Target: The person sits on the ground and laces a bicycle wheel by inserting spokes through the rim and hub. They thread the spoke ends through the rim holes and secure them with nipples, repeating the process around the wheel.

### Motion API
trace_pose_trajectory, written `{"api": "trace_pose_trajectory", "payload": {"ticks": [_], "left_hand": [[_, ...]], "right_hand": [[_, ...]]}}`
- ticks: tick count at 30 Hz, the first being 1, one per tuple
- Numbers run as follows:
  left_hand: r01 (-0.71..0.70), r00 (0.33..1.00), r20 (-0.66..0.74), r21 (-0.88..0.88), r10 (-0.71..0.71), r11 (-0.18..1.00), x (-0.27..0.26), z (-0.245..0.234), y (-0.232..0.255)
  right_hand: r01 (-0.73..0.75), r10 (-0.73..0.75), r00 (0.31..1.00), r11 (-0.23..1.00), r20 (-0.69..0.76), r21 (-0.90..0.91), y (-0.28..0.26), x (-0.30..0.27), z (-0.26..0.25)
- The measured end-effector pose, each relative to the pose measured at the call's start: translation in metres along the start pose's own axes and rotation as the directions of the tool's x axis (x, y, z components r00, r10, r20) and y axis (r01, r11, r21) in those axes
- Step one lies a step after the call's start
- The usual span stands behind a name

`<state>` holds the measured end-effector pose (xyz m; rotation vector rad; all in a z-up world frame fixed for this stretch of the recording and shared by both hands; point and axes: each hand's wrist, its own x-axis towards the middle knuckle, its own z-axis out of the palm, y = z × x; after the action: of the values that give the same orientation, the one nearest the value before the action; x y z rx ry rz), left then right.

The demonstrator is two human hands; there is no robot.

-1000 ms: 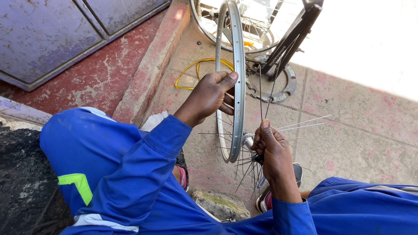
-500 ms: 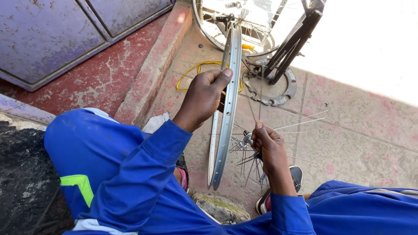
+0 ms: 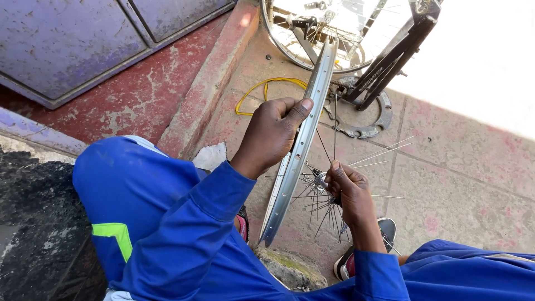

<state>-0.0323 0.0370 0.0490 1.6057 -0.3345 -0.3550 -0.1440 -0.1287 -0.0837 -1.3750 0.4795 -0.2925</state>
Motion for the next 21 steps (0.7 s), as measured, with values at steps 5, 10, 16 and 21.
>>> {"api": "trace_pose_trajectory", "payload": {"ticks": [5,10,16,21], "left_hand": [[0.002,1.000,0.011,0.019,-0.002,1.000,0.000,0.000,0.002],[0.038,0.997,0.064,-0.043,-0.035,0.998,0.002,0.006,-0.007],[0.097,0.993,0.080,-0.167,-0.085,0.981,0.004,0.010,-0.015],[0.048,0.995,0.093,-0.107,-0.038,0.993,0.004,0.011,-0.018]], "right_hand": [[-0.001,0.001,1.000,1.000,0.013,0.015,0.005,0.003,0.002],[0.002,-0.006,0.999,0.998,0.054,0.066,0.001,0.004,0.003],[0.013,-0.020,0.998,0.994,0.066,0.109,0.004,0.004,0.009],[-0.055,0.044,0.996,0.985,0.074,0.161,0.000,0.005,0.016]]}}
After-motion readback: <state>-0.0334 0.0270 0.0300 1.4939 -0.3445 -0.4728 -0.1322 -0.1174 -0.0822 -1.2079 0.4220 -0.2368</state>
